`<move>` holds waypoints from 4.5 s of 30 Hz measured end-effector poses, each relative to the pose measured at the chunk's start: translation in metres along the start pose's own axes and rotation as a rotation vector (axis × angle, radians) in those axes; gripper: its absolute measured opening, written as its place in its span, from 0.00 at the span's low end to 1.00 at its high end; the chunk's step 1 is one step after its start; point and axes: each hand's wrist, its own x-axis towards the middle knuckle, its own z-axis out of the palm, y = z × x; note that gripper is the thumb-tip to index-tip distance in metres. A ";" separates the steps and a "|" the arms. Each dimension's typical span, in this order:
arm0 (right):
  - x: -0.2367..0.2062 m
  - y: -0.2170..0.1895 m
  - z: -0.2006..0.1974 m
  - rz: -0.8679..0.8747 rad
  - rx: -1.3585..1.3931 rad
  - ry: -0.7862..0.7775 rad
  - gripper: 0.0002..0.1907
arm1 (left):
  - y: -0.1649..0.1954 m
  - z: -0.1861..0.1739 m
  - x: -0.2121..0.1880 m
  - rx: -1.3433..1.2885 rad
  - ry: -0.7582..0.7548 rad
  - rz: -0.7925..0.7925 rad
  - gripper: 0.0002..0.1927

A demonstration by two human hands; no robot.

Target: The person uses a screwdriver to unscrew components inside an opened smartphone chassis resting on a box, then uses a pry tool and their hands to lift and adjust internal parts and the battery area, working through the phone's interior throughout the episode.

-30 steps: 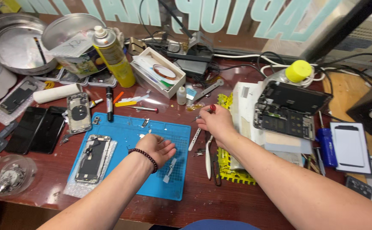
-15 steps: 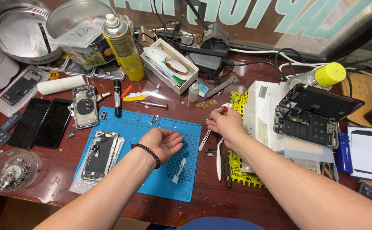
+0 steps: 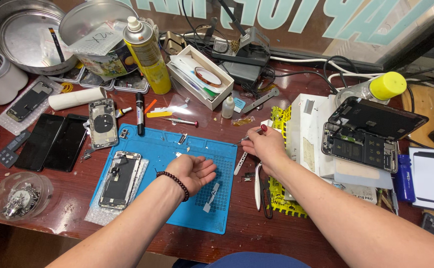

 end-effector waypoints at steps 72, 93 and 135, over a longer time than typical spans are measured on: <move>-0.146 -0.095 -0.209 -0.420 0.532 0.091 0.17 | -0.115 0.198 -0.092 0.574 -0.732 0.558 0.08; -0.150 -0.102 -0.184 -0.579 0.401 0.233 0.49 | -0.121 0.203 -0.098 0.667 -0.698 0.715 0.08; -0.160 -0.103 -0.174 -0.570 0.322 0.264 0.48 | -0.126 0.201 -0.100 0.705 -0.662 0.790 0.08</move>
